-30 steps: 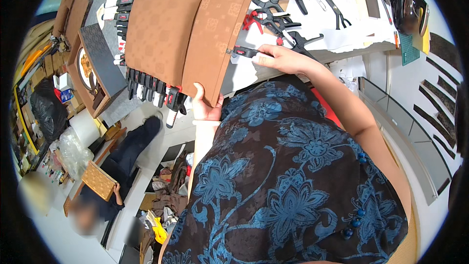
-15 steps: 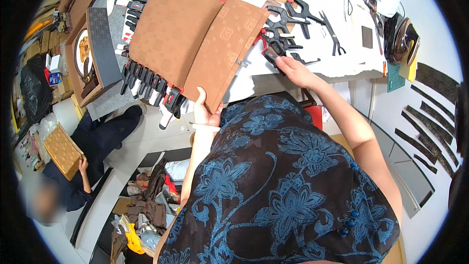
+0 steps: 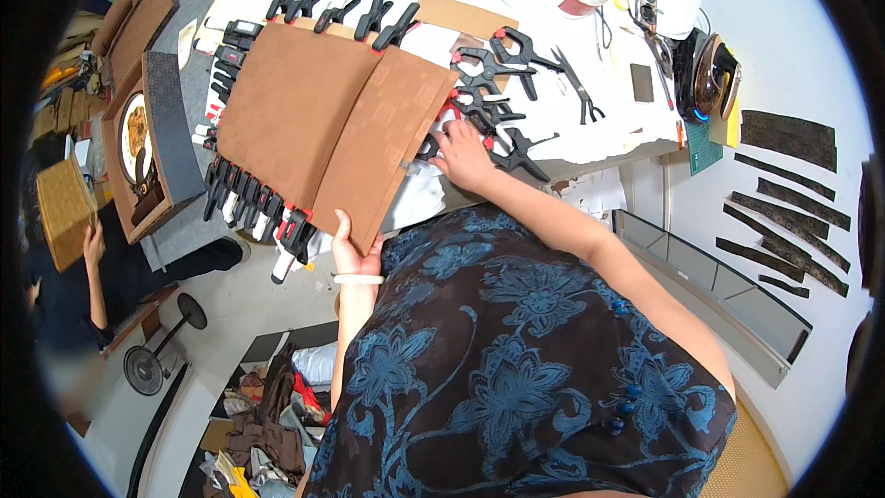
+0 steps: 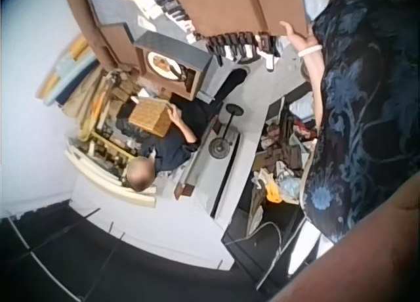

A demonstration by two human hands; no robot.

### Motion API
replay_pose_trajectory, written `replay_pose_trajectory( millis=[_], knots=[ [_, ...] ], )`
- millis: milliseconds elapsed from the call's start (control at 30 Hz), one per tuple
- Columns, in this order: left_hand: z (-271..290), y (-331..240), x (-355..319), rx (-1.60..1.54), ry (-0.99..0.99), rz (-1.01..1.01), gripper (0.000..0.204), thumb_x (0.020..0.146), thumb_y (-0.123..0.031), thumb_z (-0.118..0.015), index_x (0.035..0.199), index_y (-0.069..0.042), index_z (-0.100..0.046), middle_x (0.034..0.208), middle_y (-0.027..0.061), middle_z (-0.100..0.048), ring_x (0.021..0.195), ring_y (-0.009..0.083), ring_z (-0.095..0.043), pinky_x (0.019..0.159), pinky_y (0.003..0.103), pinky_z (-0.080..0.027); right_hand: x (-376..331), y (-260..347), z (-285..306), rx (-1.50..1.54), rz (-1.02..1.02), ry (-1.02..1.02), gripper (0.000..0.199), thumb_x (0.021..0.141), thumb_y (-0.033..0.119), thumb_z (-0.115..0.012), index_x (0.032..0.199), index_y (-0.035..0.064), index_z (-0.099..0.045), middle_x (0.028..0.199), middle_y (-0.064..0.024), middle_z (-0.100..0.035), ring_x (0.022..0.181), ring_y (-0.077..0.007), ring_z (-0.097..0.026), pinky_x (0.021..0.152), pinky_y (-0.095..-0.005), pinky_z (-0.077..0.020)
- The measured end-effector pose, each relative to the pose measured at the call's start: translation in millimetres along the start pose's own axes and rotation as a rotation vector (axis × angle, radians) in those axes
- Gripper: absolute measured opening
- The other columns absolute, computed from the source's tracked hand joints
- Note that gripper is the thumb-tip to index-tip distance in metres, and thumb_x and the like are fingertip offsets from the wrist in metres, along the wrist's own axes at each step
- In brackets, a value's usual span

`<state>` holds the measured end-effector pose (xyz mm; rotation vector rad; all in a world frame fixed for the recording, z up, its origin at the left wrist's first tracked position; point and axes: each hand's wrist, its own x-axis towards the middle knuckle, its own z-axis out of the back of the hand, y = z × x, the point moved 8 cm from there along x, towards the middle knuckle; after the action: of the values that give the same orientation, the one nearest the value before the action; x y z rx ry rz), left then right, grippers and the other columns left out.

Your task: The person assembles a craft project by attaching numerous clamps to the edges of a large brown board. They repeatedly bend down to retrieve clamps from the floor and place them onto the board, securing smaller pieces of material to the main surface.

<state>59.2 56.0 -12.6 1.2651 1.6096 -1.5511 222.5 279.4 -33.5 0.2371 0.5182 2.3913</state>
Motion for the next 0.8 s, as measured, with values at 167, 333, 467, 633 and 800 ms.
replay_pose_trajectory(
  millis=[167, 333, 467, 633, 800],
  knots=[
    [25, 7, 15, -0.008, 0.013, -0.009, 0.05, 0.09, -0.048, -0.076, 0.126, -0.018, -0.061, 0.117, -0.0011, -0.067, 0.105, 0.017, -0.06, 0.085, 0.036, -0.045, 43, -69, 65, 0.14, -0.12, -0.4, 0.012, 0.083, 0.009, -0.07, 0.092, 0.0028, -0.065, 0.102, -0.0155, -0.062, 0.098, -0.0358, -0.058, 0.086, -0.0474, -0.0501],
    [53, 13, 35, -0.021, -0.02, 0.031, 0.043, 0.093, -0.047, -0.073, 0.124, -0.019, -0.062, 0.114, -0.0035, -0.069, 0.099, 0.0151, -0.065, 0.074, 0.031, -0.046, 150, -178, 94, -0.047, -0.335, -0.265, 0.014, 0.087, 0.01, -0.062, 0.094, 0.0023, -0.071, 0.103, -0.0201, -0.068, 0.105, -0.0388, -0.063, 0.095, -0.0472, -0.0513],
    [54, 13, 55, 0.053, 0.096, 0.009, 0.039, 0.093, -0.046, -0.073, 0.12, -0.02, -0.063, 0.107, -0.002, -0.07, 0.095, 0.015, -0.065, 0.069, 0.032, -0.048, 204, -212, 50, -0.317, -0.359, 0.17, 0.079, 0.067, 0.039, -0.091, 0.128, 0.0038, -0.058, 0.126, -0.0176, -0.061, 0.119, -0.0359, -0.06, 0.097, -0.0504, -0.0531],
    [51, 17, 56, 0.064, -0.001, 0.025, 0.05, 0.097, -0.042, -0.07, 0.137, -0.015, -0.057, 0.13, 0.0055, -0.066, 0.112, 0.0195, -0.066, 0.083, 0.036, -0.055, 231, -223, 50, -0.331, -0.312, 0.166, 0.049, 0.071, 0.036, -0.084, 0.106, 0.0035, -0.073, 0.121, -0.0231, -0.062, 0.117, -0.0397, -0.06, 0.095, -0.0485, -0.0541],
    [56, 10, 63, 0.016, 0.088, -0.093, 0.058, 0.101, -0.046, -0.062, 0.144, -0.008, -0.05, 0.141, 0.0091, -0.059, 0.135, 0.0255, -0.054, 0.108, 0.046, -0.048, 217, -196, 141, 0.007, -0.332, -0.378, 0.034, 0.091, 0.04, -0.07, 0.097, 0.0064, -0.075, 0.092, -0.015, -0.071, 0.084, -0.0347, -0.069, 0.079, -0.0436, -0.0543]
  ],
)
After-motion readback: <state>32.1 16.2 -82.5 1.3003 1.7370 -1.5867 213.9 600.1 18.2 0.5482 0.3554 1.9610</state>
